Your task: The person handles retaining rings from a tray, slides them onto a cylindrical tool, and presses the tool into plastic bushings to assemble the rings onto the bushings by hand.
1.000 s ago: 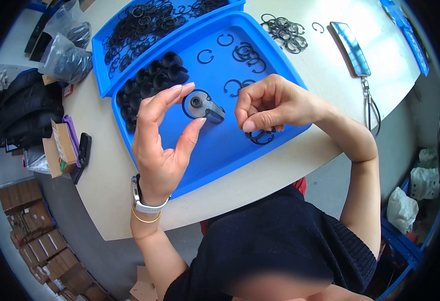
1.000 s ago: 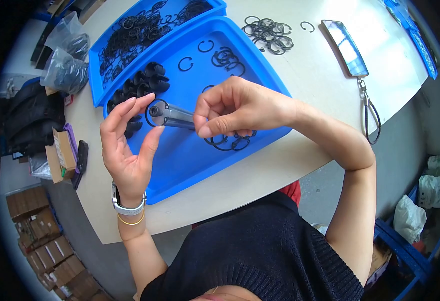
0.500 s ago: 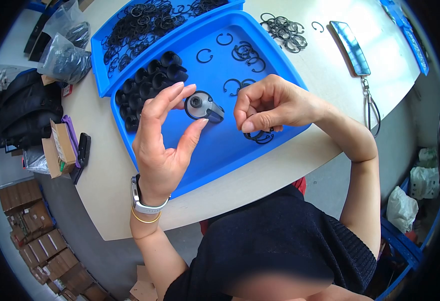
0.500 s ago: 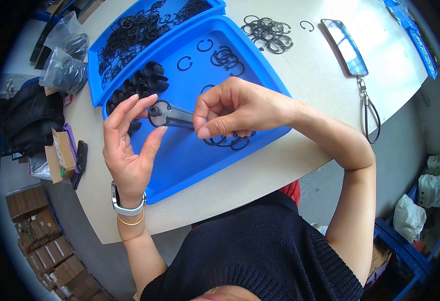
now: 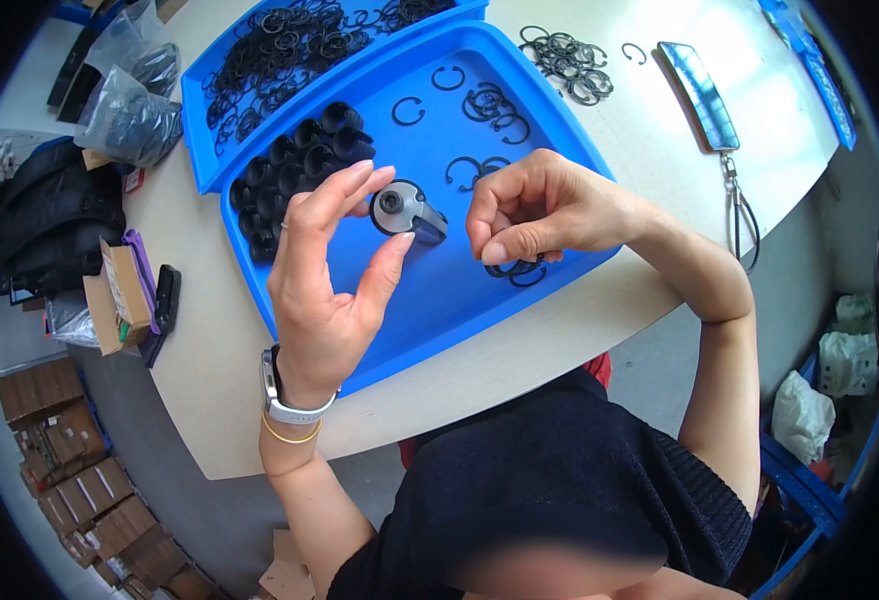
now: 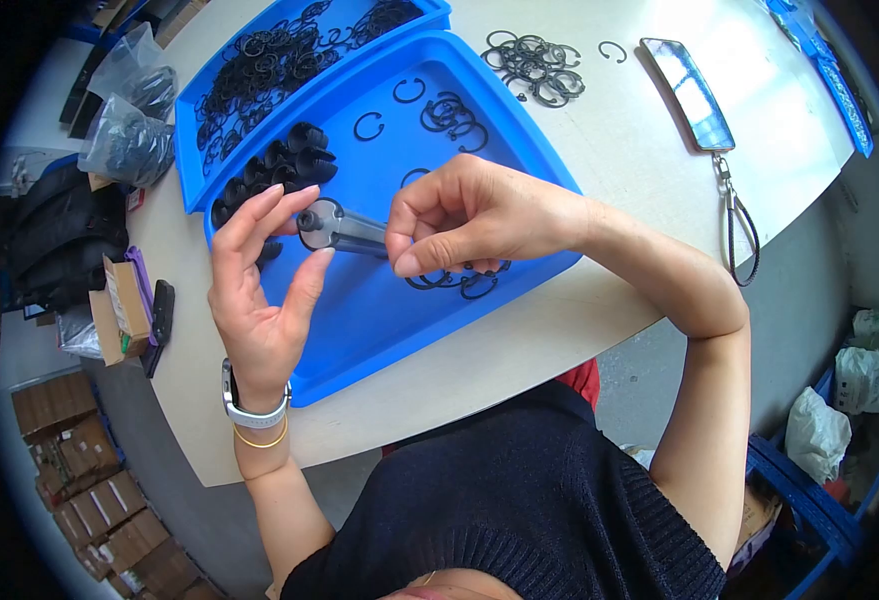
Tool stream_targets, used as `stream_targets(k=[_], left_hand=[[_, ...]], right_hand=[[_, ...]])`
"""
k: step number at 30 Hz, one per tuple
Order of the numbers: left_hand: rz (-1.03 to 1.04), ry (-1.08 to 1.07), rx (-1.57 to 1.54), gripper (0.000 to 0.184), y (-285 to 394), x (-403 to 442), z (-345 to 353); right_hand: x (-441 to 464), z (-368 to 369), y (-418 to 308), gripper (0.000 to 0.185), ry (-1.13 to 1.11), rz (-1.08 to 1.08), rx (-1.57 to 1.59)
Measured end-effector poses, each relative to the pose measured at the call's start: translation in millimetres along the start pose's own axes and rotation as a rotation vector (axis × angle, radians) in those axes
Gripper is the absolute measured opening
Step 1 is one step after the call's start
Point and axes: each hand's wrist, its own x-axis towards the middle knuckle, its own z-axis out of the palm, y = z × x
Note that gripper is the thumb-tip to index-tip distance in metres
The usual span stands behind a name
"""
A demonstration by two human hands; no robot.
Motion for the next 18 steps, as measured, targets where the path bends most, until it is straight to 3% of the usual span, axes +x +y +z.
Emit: stream_targets(k=[6, 11, 14, 18], left_hand=[[0.029, 0.017, 0.088, 0.063, 5.8, 3.3, -2.5], [0.062, 0.079, 0.098, 0.045, 19.3, -5.7, -12.7], [-0.069, -0.068, -0.043, 0.035, 33.5, -14.8, -6.0], [-0.199, -0.257, -0.298, 0.042, 34.4, -20.5, 10.3]], right_hand=[[-0.1, -0.9, -1.0, 0.022, -0.003, -0.005, 0.007], [-0.3, 0.2, -3.9, 0.021, 0.012, 0.013, 0.002], [-0.9, 3.0, -7.3, 0.021, 0.005, 0.040, 0.074], [-2.3, 7.2, -8.0, 0.019, -0.018, 0.048, 0.165]])
